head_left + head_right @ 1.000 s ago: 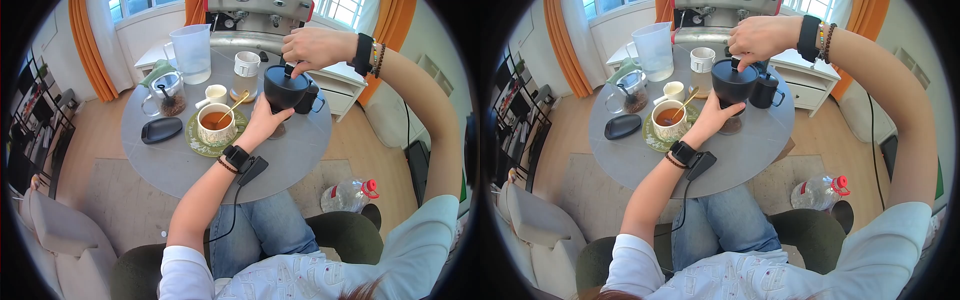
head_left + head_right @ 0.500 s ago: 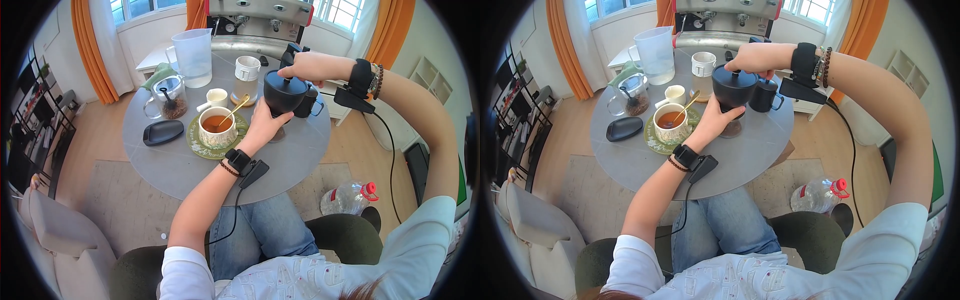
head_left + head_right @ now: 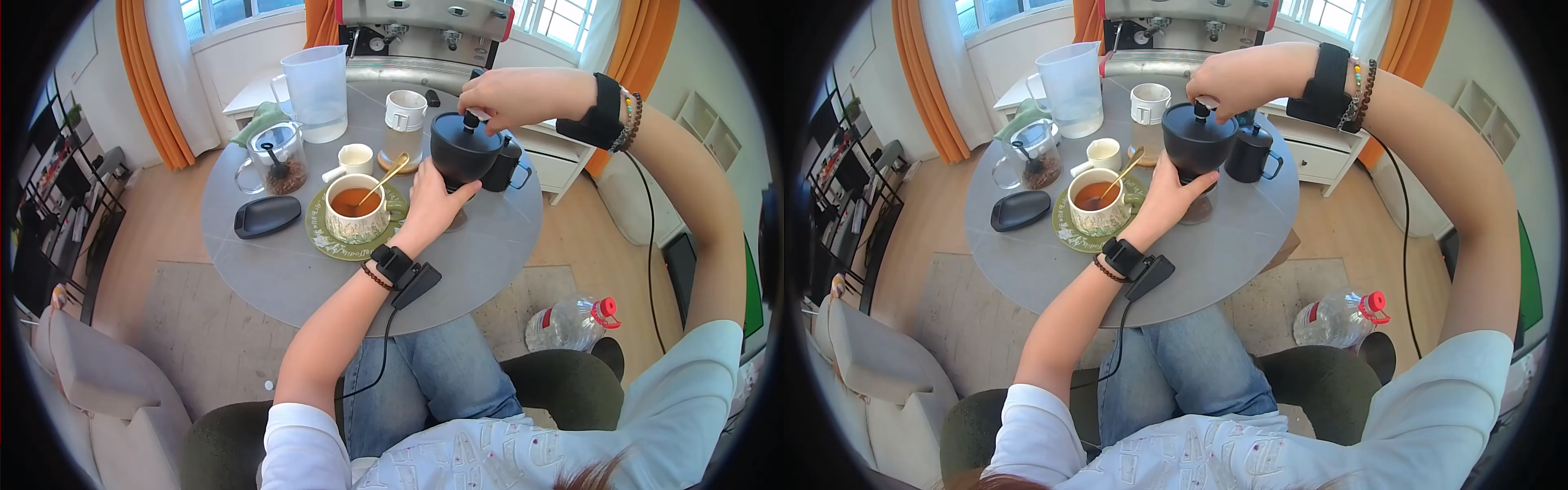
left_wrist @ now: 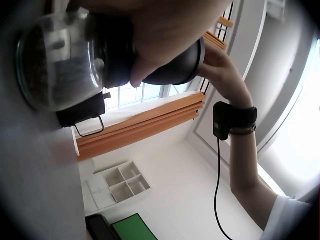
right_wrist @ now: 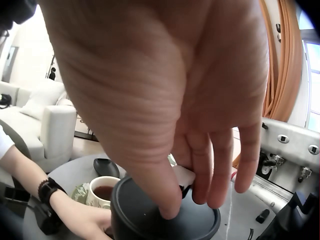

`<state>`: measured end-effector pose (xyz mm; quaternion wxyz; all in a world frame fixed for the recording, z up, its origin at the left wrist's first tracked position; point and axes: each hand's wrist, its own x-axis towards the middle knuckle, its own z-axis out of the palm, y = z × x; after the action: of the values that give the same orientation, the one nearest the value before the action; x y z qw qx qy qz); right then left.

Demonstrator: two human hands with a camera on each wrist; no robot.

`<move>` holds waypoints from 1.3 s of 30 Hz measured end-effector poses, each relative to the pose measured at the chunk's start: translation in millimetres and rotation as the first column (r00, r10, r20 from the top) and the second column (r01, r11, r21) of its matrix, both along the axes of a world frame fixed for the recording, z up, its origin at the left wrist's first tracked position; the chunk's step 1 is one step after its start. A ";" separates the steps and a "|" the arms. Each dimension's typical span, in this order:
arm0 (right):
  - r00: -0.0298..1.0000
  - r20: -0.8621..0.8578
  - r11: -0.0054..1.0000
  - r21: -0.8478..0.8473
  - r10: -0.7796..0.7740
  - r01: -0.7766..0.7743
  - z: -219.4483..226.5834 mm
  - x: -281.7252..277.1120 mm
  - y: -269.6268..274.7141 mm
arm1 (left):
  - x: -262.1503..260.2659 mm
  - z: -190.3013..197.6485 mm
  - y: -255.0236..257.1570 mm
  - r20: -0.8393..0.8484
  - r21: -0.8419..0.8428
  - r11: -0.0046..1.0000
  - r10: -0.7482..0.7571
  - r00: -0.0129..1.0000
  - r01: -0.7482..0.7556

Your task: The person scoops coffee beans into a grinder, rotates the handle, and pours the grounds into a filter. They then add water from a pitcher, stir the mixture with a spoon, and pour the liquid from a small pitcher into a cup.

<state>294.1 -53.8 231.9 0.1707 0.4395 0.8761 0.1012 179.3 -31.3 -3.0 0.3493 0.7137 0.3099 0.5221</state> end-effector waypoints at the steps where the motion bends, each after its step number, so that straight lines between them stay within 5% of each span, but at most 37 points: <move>1: 0.994 0.015 0.994 0.006 0.110 -0.111 -2.9 3.4 2.4 | -0.3 0.1 -0.3 -0.001 0.001 1.000 0.001 1.000 -0.001; 2: 0.975 0.032 0.976 0.010 0.219 -0.220 -4.9 7.3 4.4 | -0.3 0.2 -0.5 -0.001 0.002 1.000 0.001 1.000 -0.001; 14: 0.815 0.327 0.825 0.151 0.479 -0.545 -4.3 17.4 6.8 | -0.7 -0.1 0.8 0.013 0.005 1.000 -0.009 1.000 0.009; 39: 0.833 0.283 0.825 0.183 0.476 -0.534 -5.0 22.8 2.1 | -0.6 -1.5 1.8 0.038 0.000 0.999 -0.035 0.999 0.035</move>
<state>316.9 -51.7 226.9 0.1775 0.1940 0.9158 0.3036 178.7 -29.5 -4.5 0.3642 0.7088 0.2909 0.5295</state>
